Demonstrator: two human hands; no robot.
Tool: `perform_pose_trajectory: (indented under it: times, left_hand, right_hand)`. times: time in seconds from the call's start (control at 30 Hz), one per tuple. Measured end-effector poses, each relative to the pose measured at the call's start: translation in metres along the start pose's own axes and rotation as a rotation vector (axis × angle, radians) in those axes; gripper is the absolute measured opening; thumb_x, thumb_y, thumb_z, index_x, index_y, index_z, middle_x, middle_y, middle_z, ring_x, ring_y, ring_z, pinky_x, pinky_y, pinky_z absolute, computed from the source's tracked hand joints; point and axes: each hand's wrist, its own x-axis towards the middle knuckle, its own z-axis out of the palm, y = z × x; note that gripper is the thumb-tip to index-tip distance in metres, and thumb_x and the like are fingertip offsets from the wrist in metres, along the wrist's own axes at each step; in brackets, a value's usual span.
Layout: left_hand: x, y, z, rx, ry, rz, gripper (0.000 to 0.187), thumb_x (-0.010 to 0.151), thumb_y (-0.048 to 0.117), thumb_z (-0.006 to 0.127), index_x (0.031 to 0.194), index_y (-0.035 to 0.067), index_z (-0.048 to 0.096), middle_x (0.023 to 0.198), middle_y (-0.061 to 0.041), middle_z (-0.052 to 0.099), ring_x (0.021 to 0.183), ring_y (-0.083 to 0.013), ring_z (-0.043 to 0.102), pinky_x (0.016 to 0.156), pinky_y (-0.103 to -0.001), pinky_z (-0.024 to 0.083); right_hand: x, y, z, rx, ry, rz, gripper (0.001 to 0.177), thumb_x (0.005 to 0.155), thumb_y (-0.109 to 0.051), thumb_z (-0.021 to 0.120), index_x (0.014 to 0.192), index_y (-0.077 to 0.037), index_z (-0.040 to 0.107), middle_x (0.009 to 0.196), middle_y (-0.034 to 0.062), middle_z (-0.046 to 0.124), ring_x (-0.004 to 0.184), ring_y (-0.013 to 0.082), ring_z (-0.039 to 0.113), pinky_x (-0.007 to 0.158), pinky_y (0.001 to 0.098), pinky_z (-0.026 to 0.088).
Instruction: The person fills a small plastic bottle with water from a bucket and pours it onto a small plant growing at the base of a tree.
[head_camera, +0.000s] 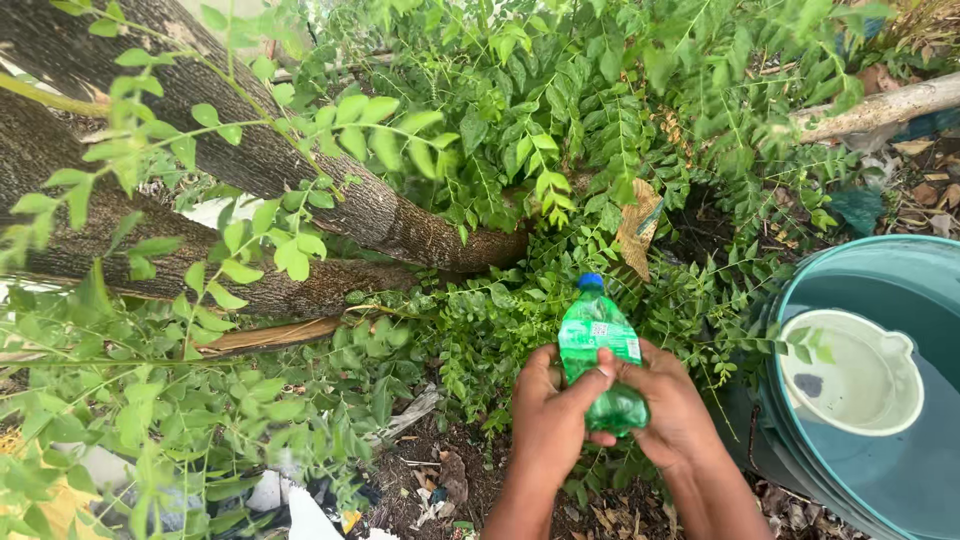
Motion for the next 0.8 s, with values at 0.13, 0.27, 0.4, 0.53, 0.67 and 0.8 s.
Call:
perform_pose_trajectory:
  times: [0.13, 0.27, 0.4, 0.53, 0.67, 0.8]
  left_hand:
    - [-0.005, 0.014, -0.001, 0.211, 0.038, 0.006, 0.025, 0.093, 0.014, 0.066, 0.115, 0.002, 0.064, 0.090, -0.010, 0.074, 0.056, -0.0183, 0.071, 0.039, -0.031, 0.056]
    - [-0.011, 0.017, 0.008, 0.303, 0.083, 0.076, 0.022, 0.094, 0.012, 0.064, 0.114, 0.007, 0.071, 0.084, -0.007, 0.073, 0.054, -0.0157, 0.070, 0.039, -0.030, 0.057]
    - [-0.015, 0.016, 0.013, 0.299, 0.106, 0.130, 0.025, 0.093, 0.009, 0.063, 0.115, 0.009, 0.076, 0.075, -0.005, 0.071, 0.049, -0.0129, 0.067, 0.037, -0.030, 0.059]
    - [-0.015, 0.015, 0.015, 0.308, 0.121, 0.174, 0.024, 0.093, 0.008, 0.063, 0.112, 0.009, 0.077, 0.074, -0.003, 0.071, 0.045, -0.0116, 0.063, 0.035, -0.031, 0.057]
    - [-0.015, 0.011, 0.015, 0.304, 0.120, 0.217, 0.025, 0.092, 0.007, 0.064, 0.114, 0.009, 0.077, 0.073, -0.004, 0.072, 0.045, -0.0110, 0.062, 0.034, -0.031, 0.055]
    - [-0.016, 0.012, 0.015, 0.300, 0.111, 0.230, 0.025, 0.092, 0.007, 0.065, 0.114, 0.008, 0.077, 0.070, -0.004, 0.069, 0.044, -0.0112, 0.062, 0.035, -0.031, 0.055]
  right_hand:
    - [-0.002, 0.007, 0.010, 0.009, -0.021, -0.048, 0.027, 0.090, -0.004, 0.064, 0.116, 0.005, 0.062, 0.090, 0.0135, 0.073, 0.069, 0.0194, 0.069, 0.058, 0.0338, 0.058]
    - [-0.006, 0.001, 0.014, -0.016, -0.005, -0.111, 0.026, 0.089, -0.002, 0.066, 0.114, 0.005, 0.064, 0.091, 0.0122, 0.073, 0.071, 0.0174, 0.069, 0.059, 0.0326, 0.057]
    - [-0.005, -0.002, 0.010, -0.082, -0.019, -0.200, 0.023, 0.088, 0.001, 0.069, 0.110, 0.006, 0.066, 0.091, 0.0110, 0.073, 0.072, 0.0151, 0.067, 0.061, 0.0303, 0.054]
    - [-0.004, -0.002, 0.006, -0.105, 0.032, -0.191, 0.024, 0.085, 0.004, 0.068, 0.109, 0.005, 0.068, 0.090, 0.0105, 0.074, 0.072, 0.0154, 0.067, 0.061, 0.0306, 0.054]
    - [-0.003, -0.003, 0.002, -0.139, 0.036, -0.241, 0.023, 0.085, 0.006, 0.069, 0.107, 0.006, 0.069, 0.092, 0.0112, 0.075, 0.075, 0.0150, 0.068, 0.067, 0.0303, 0.055]
    - [-0.004, -0.005, 0.004, -0.185, 0.034, -0.324, 0.023, 0.084, 0.007, 0.071, 0.107, 0.005, 0.070, 0.094, 0.0109, 0.076, 0.080, 0.0135, 0.068, 0.072, 0.0298, 0.055]
